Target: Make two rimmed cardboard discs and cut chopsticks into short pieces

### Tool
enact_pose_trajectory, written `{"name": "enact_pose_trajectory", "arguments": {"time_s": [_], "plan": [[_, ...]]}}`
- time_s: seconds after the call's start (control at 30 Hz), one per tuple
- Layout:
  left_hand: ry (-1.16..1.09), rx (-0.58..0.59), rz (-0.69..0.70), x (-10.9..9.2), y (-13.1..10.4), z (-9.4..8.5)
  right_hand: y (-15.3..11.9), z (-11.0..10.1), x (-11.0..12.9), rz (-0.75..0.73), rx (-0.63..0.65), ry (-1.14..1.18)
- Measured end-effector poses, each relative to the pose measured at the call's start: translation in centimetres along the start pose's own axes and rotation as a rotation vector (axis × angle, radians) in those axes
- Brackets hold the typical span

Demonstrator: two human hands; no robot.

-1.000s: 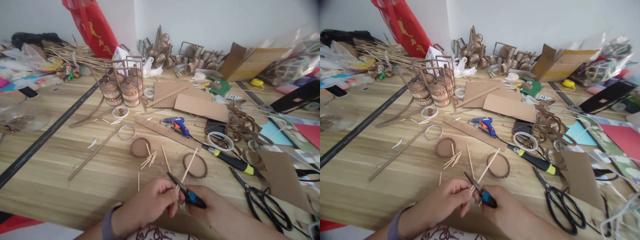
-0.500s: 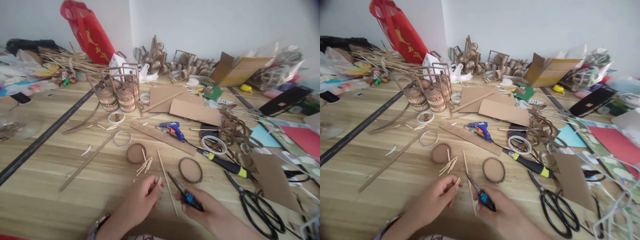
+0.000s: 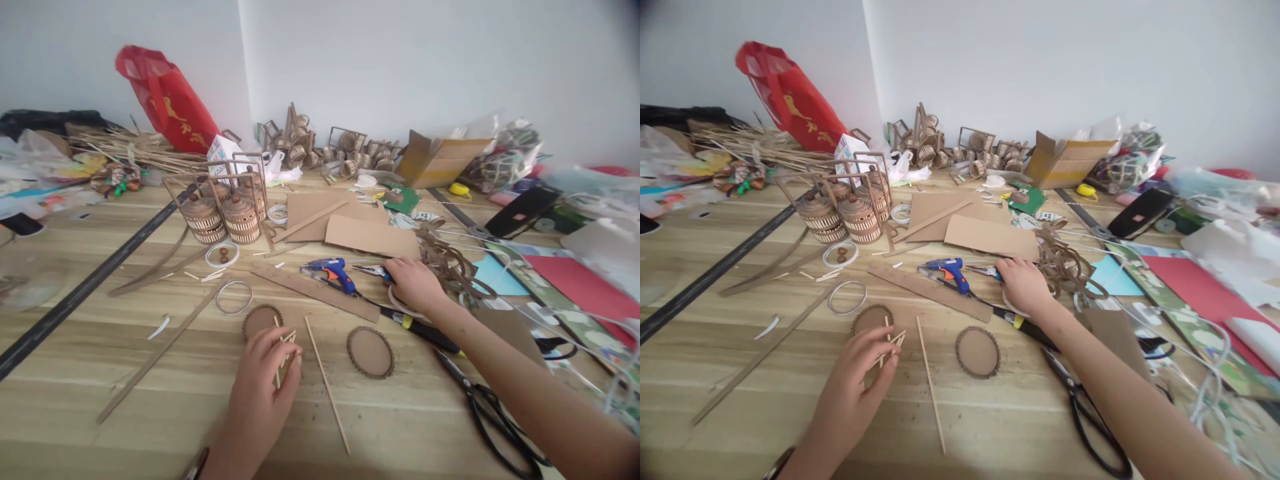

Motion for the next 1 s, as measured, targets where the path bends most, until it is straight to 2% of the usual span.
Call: {"name": "enact_pose_trajectory", "arguments": {"time_s": [0.13,0.27,0.5,0.6,0.73,0.87,0.9,0.93,1.0], "plan": [[-0.090,0.005,-0.103,-0.1,-0.2,-0.5,2.9,1.7,-1.0,-0.026,0.040,-0.041],[-0.185,0.055,-0.259,-0.3,-0.2,-0.7,4.1,2.5,-0.9,-0.037,0.056,-0.051],[-0.278,0.159,-0.464,-0.9,-0.4,-0.8,4.8,2.3,-0.5,-0.047,0.070,-0.030],[-0.330,0.249,-0.634,-0.2,-0.7,-0.5,4.6,1.2,0.0,-0.093,0.010,0.001],[-0.667,0.296,-0.897,0.8,-0.8,0.8,2.1,-2.0,2.8,-0.253,-0.121,0.101],[-1.066,0.270,-1.142,0.4,-0.7,2.7,-3.4,-4.9,8.2,-0.563,-0.215,0.254],[-1.125,0.273,-1.180,0.0,-0.6,3.0,-5.0,-5.8,9.7,-0.716,-0.354,0.305],[-1.171,0.285,-1.204,-0.3,-0.6,3.3,-6.5,-6.5,10.9,-0.794,-0.488,0.337],[-1.231,0.314,-1.226,-1.0,-0.5,3.7,-8.4,-7.4,12.7,-0.824,-0.564,0.407]]}}
Point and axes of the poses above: each hand's wrist, its own y-axis towards the middle knuckle, its own z-axis out of the palm, x = y × z, the point moved 3 cm from there along y, towards the middle knuckle, and after that the axes turned 7 degrees about -x, right-handed, at the moved point
